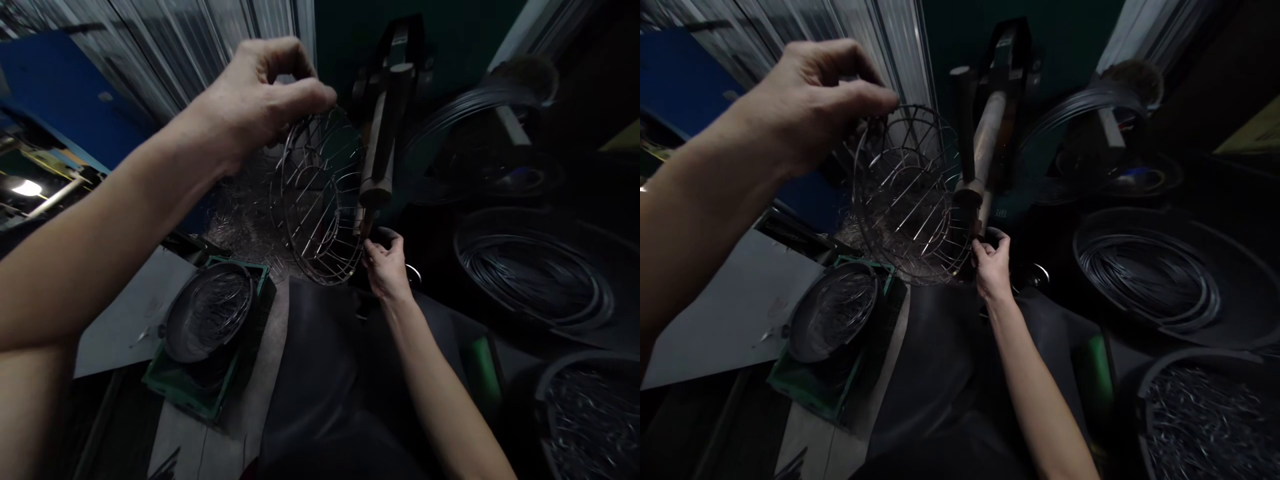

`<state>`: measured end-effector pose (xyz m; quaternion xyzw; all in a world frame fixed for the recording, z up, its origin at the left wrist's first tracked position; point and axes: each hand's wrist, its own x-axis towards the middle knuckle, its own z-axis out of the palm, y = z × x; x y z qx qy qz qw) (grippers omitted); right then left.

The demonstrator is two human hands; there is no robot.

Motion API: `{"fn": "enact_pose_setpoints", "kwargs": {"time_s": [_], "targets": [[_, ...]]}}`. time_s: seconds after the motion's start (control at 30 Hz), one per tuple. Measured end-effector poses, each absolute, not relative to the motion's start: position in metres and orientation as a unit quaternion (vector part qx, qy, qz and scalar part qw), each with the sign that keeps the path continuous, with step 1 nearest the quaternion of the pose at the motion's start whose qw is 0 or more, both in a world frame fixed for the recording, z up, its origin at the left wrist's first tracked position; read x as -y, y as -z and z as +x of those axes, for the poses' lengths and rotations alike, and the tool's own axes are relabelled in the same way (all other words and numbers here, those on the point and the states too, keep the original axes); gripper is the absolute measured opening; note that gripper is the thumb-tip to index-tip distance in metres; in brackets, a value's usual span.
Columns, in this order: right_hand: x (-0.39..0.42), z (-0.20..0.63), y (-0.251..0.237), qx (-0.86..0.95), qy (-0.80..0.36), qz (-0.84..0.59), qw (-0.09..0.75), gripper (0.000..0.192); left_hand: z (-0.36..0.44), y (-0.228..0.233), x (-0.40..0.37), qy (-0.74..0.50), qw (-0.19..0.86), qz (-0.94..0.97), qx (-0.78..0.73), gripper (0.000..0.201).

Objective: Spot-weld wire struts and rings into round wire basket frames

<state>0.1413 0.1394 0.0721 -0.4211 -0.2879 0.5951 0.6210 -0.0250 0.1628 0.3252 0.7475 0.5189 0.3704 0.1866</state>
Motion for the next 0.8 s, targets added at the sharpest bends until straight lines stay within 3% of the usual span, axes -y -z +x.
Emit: {"fn": "enact_pose_setpoints", "kwargs": {"time_s": [0.43, 0.8], "targets": [[-0.148, 0.14, -0.075, 0.194, -0.658, -0.418, 0.596, 0.069, -0.002, -0.336, -0.196, -0.346, 0.175, 0.772, -0.503, 0.02], [-0.146, 0.138, -0.067, 0.23, -0.609, -0.402, 0.644, 0.067, -0.051, -0.3, -0.157, -0.459, 0.208, 0.711, -0.491, 0.015]]}}
